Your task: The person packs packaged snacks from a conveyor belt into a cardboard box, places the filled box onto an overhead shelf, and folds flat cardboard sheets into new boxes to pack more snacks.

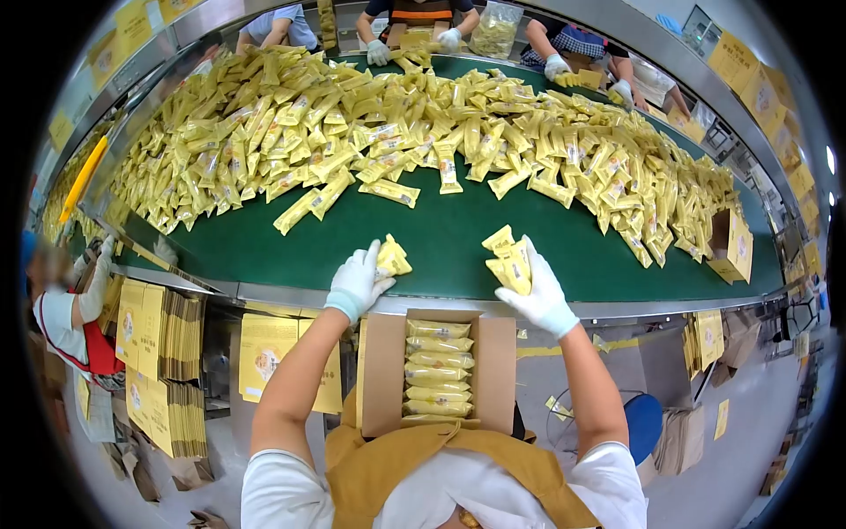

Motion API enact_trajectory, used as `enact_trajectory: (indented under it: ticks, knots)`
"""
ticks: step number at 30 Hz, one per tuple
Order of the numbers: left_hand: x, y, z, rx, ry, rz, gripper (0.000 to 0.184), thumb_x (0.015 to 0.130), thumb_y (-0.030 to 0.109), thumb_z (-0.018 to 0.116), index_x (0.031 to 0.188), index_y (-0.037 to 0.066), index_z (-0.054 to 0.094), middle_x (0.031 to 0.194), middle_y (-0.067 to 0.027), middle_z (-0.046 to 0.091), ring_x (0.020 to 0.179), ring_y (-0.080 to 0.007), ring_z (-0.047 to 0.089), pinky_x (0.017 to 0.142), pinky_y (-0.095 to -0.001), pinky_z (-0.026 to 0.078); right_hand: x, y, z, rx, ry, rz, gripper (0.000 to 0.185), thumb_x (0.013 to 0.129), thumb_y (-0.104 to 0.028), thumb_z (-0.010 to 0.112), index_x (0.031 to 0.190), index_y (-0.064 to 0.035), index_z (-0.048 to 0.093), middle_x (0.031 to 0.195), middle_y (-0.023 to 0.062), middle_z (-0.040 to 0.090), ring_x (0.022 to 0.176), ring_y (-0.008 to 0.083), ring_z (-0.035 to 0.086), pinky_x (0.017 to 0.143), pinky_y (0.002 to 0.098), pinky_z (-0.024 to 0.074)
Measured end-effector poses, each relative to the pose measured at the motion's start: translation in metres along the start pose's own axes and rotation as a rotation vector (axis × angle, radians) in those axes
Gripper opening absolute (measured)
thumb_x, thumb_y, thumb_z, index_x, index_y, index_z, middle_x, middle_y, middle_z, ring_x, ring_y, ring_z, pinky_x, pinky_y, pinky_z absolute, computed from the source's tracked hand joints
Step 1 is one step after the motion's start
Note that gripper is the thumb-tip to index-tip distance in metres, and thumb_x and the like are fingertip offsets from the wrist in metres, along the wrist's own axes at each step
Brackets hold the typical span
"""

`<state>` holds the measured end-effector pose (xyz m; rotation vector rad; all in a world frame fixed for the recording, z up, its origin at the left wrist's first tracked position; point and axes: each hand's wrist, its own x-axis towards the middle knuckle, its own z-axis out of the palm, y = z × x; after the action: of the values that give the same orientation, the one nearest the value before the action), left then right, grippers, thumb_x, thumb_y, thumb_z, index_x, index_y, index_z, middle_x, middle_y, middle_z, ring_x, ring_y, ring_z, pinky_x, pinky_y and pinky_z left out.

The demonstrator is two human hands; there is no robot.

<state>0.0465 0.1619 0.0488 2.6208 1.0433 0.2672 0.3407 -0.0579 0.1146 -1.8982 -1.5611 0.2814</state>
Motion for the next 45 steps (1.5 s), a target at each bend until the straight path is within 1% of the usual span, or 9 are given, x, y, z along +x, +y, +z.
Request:
enact_trajectory:
  ticks: [9, 14, 19, 29, 33, 36, 38, 43, 45]
  knots:
    - [-0.008, -0.022, 0.017, -0.759, 0.256, -0.081, 0.08, 0.102, 0.057, 0.044, 0.154, -0.001, 0.03, 0.135, -0.0255, 0.048, 0.124, -0.0391, 0.047, 0.111, -0.0416, 0.033, -0.05, -0.131, 0.004, -0.401, -0.611, -0.373, 0.097, 0.076, -0.052, 0.078, 0.147, 0.0023, 0.038, 0.102, 0.0173, 0.06, 0.095, 0.033, 0.06, 0.082, 0.0431, 0.0473]
    - [-0.052, 0.055, -0.038, -0.757, 0.239, 0.197, 0.075, 0.106, 0.054, 0.035, 0.155, -0.003, 0.026, 0.13, -0.016, 0.053, 0.104, -0.0211, 0.06, 0.092, -0.0342, 0.05, -0.089, -0.136, 0.065, -0.474, -0.859, -0.491, 0.098, 0.076, -0.056, 0.077, 0.147, 0.0014, 0.041, 0.1, 0.0141, 0.062, 0.094, 0.0302, 0.062, 0.08, 0.0406, 0.0485]
    - [-0.085, 0.105, -0.045, -0.687, 0.092, 0.418, 0.069, 0.101, 0.03, 0.051, 0.155, -0.004, 0.024, 0.138, -0.0289, 0.045, 0.117, -0.0427, 0.054, 0.106, -0.0426, 0.041, -0.117, -0.129, 0.102, -0.543, -0.739, -0.408, 0.095, 0.078, -0.062, 0.071, 0.143, 0.0006, 0.046, 0.108, 0.0149, 0.059, 0.093, 0.0277, 0.059, 0.075, 0.0409, 0.0476]
    - [-0.121, 0.122, 0.011, 0.175, -0.233, 0.546, 0.068, 0.09, 0.038, 0.065, 0.148, 0.01, 0.044, 0.129, -0.012, 0.058, 0.114, -0.0307, 0.058, 0.099, -0.0466, 0.042, -0.136, -0.098, 0.07, -0.147, -0.256, -0.605, 0.043, 0.08, -0.043, 0.073, 0.099, -0.0053, 0.064, 0.087, 0.0098, 0.061, 0.084, 0.0266, 0.062, 0.072, 0.0415, 0.0497]
    - [-0.13, 0.142, -0.019, 0.085, -0.495, 0.482, 0.086, 0.09, 0.059, 0.057, 0.15, 0.001, 0.038, 0.139, -0.0201, 0.05, 0.131, -0.0348, 0.047, 0.108, -0.0477, 0.035, -0.127, -0.095, 0.036, -0.094, -0.206, -0.294, 0.021, 0.079, -0.028, 0.073, 0.079, -0.0083, 0.066, 0.07, 0.0098, 0.058, 0.068, 0.0312, 0.061, 0.069, 0.0442, 0.0496]
    - [-0.142, 0.149, -0.007, 0.223, -0.39, 0.519, 0.103, 0.086, 0.073, 0.052, 0.153, -0.002, 0.031, 0.149, -0.0272, 0.038, 0.142, -0.0412, 0.033, 0.118, -0.0527, 0.024, -0.1, -0.079, 0.039, -0.257, 0.33, -0.212, 0.043, 0.081, -0.029, 0.074, 0.113, -0.0017, 0.064, 0.103, 0.0184, 0.067, 0.096, 0.0339, 0.065, 0.088, 0.0451, 0.0498]
    - [-0.136, 0.154, -0.008, 0.23, -0.492, 0.484, 0.111, 0.083, 0.079, 0.049, 0.154, -0.003, 0.027, 0.156, -0.0316, 0.028, 0.147, -0.0461, 0.022, 0.121, -0.0556, 0.015, -0.079, -0.06, 0.052, -0.203, 0.223, -0.025, 0.06, 0.08, -0.03, 0.078, 0.128, -0.0007, 0.057, 0.12, 0.0221, 0.064, 0.111, 0.0367, 0.061, 0.096, 0.0453, 0.0475]
    - [-0.133, 0.145, -0.005, 0.113, -0.446, 0.514, 0.102, 0.087, 0.069, 0.052, 0.154, -0.003, 0.027, 0.157, -0.0311, 0.029, 0.148, -0.0456, 0.023, 0.121, -0.056, 0.016, -0.027, -0.023, 0.088, -0.205, -0.353, 0.316, 0.069, 0.083, -0.069, 0.063, 0.099, -0.0016, 0.067, 0.098, 0.0215, 0.072, 0.093, 0.0397, 0.069, 0.084, 0.0455, 0.0551]
    - [-0.138, 0.135, -0.001, -0.123, -0.264, 0.544, 0.082, 0.092, 0.049, 0.058, 0.152, -0.001, 0.033, 0.154, -0.0279, 0.036, 0.147, -0.0426, 0.029, 0.121, -0.0564, 0.019, -0.026, -0.029, 0.083, -0.199, -0.368, 0.304, 0.058, 0.087, -0.061, 0.063, 0.095, -0.0038, 0.072, 0.098, 0.0206, 0.072, 0.091, 0.0388, 0.069, 0.083, 0.0456, 0.0551]
